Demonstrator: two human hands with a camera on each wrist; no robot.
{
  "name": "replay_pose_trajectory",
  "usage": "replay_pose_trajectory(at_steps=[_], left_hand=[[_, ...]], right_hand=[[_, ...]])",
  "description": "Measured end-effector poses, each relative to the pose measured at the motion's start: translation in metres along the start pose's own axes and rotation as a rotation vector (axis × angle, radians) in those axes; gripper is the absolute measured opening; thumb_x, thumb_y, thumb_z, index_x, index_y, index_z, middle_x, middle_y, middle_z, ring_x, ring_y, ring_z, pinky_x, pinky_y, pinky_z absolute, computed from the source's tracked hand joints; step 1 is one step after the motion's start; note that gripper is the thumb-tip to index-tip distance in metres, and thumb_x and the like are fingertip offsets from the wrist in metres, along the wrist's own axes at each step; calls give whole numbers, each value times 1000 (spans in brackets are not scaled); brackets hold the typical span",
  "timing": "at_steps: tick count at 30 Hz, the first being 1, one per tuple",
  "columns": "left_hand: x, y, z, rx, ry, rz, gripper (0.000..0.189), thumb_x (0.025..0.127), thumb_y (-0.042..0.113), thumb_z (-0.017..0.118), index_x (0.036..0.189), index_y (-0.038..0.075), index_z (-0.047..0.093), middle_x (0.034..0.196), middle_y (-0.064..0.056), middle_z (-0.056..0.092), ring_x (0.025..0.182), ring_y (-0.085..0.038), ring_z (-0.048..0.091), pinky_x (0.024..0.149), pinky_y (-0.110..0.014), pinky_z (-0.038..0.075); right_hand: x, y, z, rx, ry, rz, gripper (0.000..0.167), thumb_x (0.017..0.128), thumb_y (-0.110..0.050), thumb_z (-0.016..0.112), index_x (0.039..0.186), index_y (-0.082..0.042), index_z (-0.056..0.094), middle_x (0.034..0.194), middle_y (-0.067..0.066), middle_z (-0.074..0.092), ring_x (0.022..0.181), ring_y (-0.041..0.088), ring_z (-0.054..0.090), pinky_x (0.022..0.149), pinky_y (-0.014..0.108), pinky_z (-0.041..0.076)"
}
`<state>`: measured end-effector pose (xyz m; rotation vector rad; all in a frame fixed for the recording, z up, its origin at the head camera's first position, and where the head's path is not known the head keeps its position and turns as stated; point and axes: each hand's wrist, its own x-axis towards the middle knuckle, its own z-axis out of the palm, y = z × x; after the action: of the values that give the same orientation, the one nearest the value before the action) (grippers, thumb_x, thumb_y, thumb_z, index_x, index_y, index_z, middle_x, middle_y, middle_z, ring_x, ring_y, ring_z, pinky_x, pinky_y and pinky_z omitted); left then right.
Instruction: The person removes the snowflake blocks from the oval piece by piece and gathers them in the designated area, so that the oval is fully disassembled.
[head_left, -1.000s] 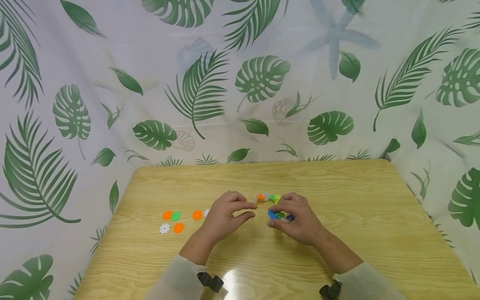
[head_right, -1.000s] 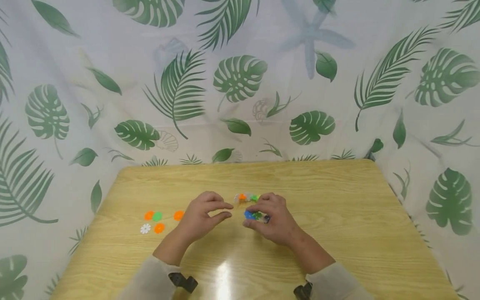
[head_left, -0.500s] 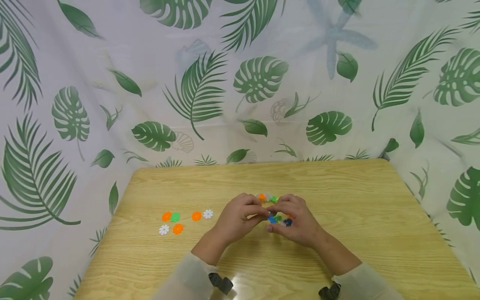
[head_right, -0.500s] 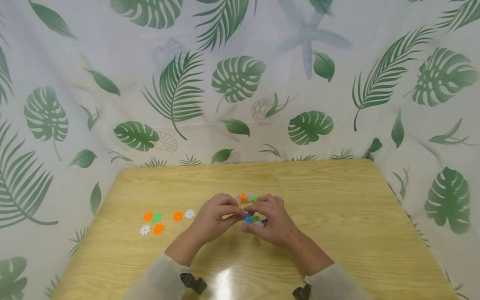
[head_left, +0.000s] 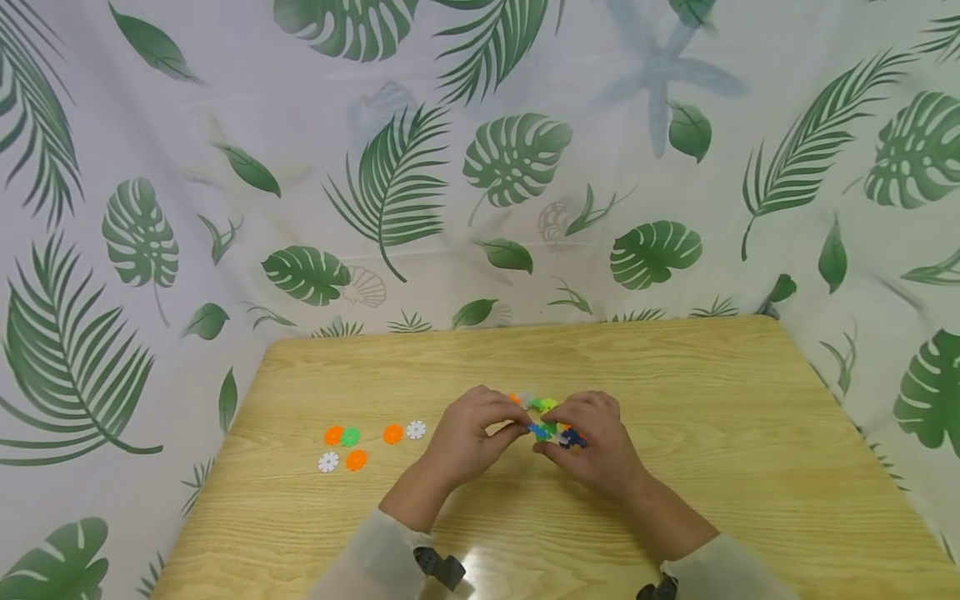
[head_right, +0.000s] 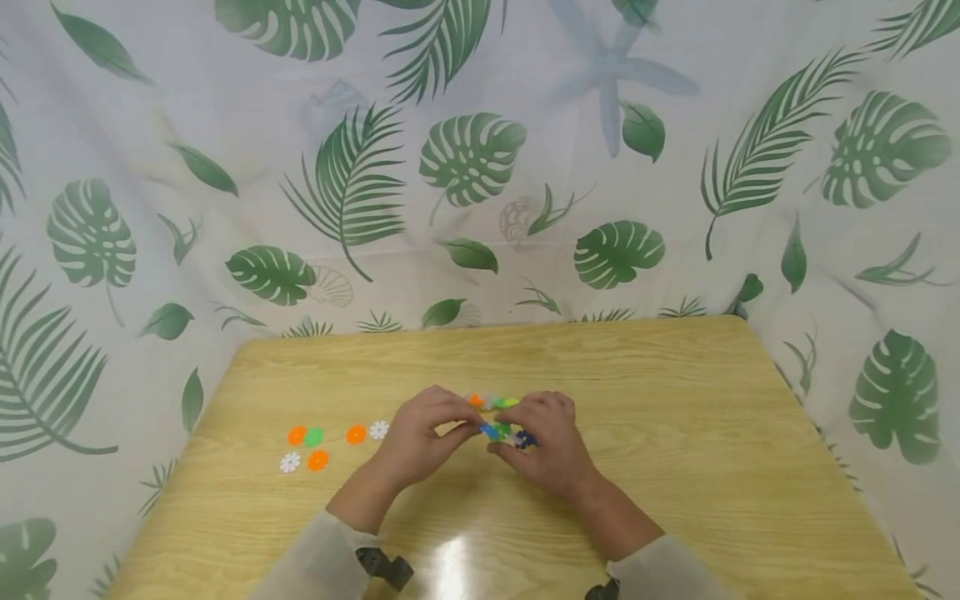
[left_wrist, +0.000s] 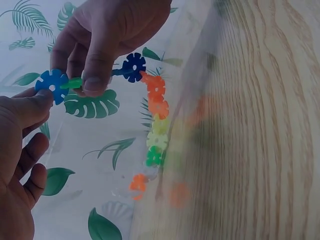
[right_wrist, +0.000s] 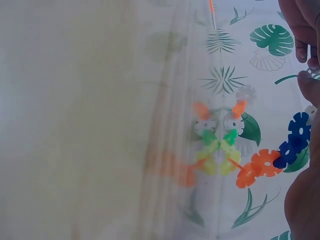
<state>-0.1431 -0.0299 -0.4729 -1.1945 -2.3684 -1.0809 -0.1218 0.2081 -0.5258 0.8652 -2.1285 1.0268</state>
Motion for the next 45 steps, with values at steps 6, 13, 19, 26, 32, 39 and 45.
replay_pose_trajectory(at_steps=[6,13,19,26,32,39,45], left_hand=[[-3,-3,0,33,23,-7,5,92,17,81,96,20,80,98,11,75,93,-7,62,80,-23,53],[-5,-5,-2,86,89,63,4,91,15,82,95,16,82,95,8,77,87,-10,65,78,-24,52],[-7,-6,-2,113,145,66,4,90,17,83,93,16,81,94,8,78,85,-9,67,76,-26,51],[-10,-9,0,93,196,63,2,92,17,81,92,15,80,94,8,78,83,-9,68,75,-28,52],[-11,-16,-23,18,282,-14,6,90,7,81,90,12,79,92,6,76,80,-9,69,76,-32,54],[-30,-26,-39,-18,162,-212,5,93,13,80,93,18,80,98,11,75,88,-10,65,75,-31,55],[-52,-34,-45,-51,120,-397,5,96,20,77,98,24,79,102,20,70,92,-8,62,74,-35,53]], right_hand=[[4,-2,2,0,68,-95,36,93,-44,78,111,-13,78,98,0,76,96,25,59,90,51,34],[8,-3,2,-7,87,-132,39,91,-43,81,110,-9,80,99,1,78,96,27,59,89,51,33],[14,-3,1,-13,76,-140,40,89,-41,83,110,-8,80,97,-1,78,96,28,59,88,52,33],[16,-3,-1,-30,41,-127,38,88,-39,85,111,-9,80,97,-2,78,98,27,59,89,54,33],[6,11,-15,-93,20,6,39,71,-19,94,106,-7,80,93,-2,78,98,26,57,94,57,34],[4,15,-26,-109,-19,72,44,70,-18,95,110,-9,80,96,0,79,101,24,57,97,60,33],[3,10,-26,-88,-28,90,43,71,-18,95,110,-9,80,97,-1,78,101,23,56,99,57,32]])
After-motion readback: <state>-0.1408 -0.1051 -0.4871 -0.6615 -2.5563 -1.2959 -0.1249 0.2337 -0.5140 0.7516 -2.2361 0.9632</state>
